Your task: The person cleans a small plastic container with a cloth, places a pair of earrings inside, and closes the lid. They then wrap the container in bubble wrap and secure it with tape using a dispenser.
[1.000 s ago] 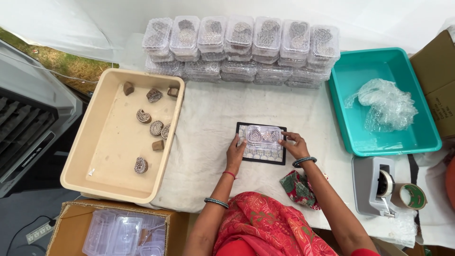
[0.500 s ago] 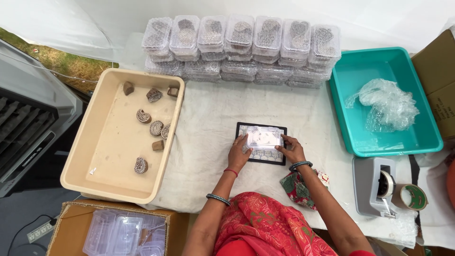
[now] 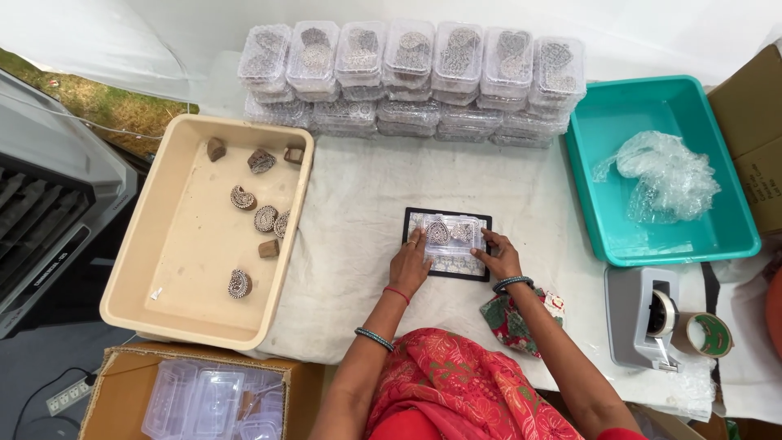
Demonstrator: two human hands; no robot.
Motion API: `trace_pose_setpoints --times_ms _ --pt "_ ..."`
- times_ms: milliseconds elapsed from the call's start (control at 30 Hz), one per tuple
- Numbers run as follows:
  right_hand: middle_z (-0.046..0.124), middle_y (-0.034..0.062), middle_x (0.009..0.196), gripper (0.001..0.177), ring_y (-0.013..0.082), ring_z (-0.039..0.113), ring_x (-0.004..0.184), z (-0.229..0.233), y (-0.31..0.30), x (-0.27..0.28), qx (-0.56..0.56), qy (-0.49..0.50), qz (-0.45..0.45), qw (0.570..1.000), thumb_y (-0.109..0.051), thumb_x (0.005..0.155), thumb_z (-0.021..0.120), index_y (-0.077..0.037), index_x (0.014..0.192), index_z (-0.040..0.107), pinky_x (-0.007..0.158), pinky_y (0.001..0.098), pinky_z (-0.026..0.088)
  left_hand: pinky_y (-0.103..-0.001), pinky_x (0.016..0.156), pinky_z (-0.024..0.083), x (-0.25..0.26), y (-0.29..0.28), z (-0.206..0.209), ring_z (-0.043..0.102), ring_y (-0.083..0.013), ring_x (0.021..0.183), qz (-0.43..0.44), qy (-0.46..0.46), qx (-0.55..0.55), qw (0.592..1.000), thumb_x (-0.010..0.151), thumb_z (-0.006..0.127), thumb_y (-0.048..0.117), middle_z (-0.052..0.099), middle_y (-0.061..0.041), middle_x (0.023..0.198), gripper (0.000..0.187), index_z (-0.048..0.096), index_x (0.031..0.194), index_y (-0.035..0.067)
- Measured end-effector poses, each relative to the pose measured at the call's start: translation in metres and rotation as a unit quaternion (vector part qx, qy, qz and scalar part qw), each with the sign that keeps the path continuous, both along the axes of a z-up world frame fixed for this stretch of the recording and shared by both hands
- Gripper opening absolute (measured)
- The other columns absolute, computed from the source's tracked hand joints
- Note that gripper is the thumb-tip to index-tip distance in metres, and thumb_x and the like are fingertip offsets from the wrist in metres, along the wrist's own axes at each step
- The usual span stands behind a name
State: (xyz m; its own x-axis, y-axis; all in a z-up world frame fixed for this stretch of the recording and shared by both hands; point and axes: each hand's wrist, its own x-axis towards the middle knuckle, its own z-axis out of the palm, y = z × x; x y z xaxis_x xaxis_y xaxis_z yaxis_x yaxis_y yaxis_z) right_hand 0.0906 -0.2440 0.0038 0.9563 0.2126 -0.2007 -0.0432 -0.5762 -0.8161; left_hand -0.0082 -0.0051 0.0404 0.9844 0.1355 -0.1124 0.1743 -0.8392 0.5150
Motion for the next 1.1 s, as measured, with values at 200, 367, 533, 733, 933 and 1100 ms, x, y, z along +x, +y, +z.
trace_pose_setpoints --times_ms 200,367,533,733,933,1100 --pt "0.066 0.0125 0.129 0.071 0.0255 0.063 0.119 0.001 0.001 -0.002 0.007 -0.009 0.002 1.000 -0.030 0.076 0.088 -0.015 0.141 0.063 0.103 0.0384 0.053 -0.036 0.096 0.054 0.005 -0.001 -0.001 0.055 -0.0255 0.131 -0.012 -0.006 0.032 0.999 0.090 0.074 0.034 0.037 -0.009 0.161 0.075 0.041 0.151 0.004" --pt "0.066 0.0114 0.129 0.070 0.0244 0.063 0.118 -0.001 0.000 -0.004 0.009 -0.005 -0.002 1.000 -0.030 0.077 0.088 -0.017 0.141 0.063 0.103 0.0379 0.053 -0.037 0.091 0.057 0.012 -0.005 -0.019 0.062 -0.0263 0.120 -0.023 0.000 0.085 0.996 0.091 0.073 0.038 0.042 -0.012 0.159 0.076 0.043 0.152 0.002" --pt "0.066 0.0103 0.128 0.069 0.0235 0.063 0.118 0.002 0.000 -0.005 0.008 -0.004 -0.002 1.000 -0.029 0.078 0.087 -0.020 0.142 0.063 0.103 0.0373 0.053 -0.037 0.085 0.058 0.013 -0.005 -0.019 0.063 -0.0264 0.117 -0.040 0.009 0.106 0.994 0.090 0.074 0.039 0.043 -0.014 0.157 0.078 0.043 0.150 0.000" --pt "0.066 0.0088 0.129 0.069 0.0228 0.061 0.118 0.008 0.002 -0.006 0.007 0.014 -0.008 1.000 -0.029 0.078 0.087 -0.021 0.142 0.062 0.103 0.0373 0.053 -0.034 0.082 0.059 0.014 -0.004 -0.030 0.066 -0.0270 0.114 -0.055 -0.044 0.142 0.987 0.088 0.076 0.039 0.047 -0.019 0.152 0.077 0.048 0.146 -0.004" --pt "0.066 0.0077 0.129 0.070 0.0223 0.061 0.118 0.011 0.003 -0.008 0.003 0.024 -0.004 1.000 -0.030 0.080 0.086 -0.021 0.144 0.060 0.104 0.0369 0.052 -0.032 0.079 0.060 0.015 -0.001 -0.023 0.068 -0.0239 0.103 -0.072 -0.056 0.163 0.982 0.086 0.078 0.039 0.053 -0.019 0.144 0.076 0.053 0.142 -0.006" --pt "0.066 0.0066 0.128 0.070 0.0219 0.061 0.117 0.012 0.004 -0.009 0.002 0.029 -0.004 1.000 -0.030 0.081 0.084 -0.022 0.146 0.059 0.104 0.0362 0.052 -0.031 0.081 0.059 0.016 0.001 -0.017 0.067 -0.0227 0.101 -0.080 -0.082 0.169 0.979 0.083 0.080 0.039 0.058 -0.017 0.136 0.075 0.056 0.138 -0.006"
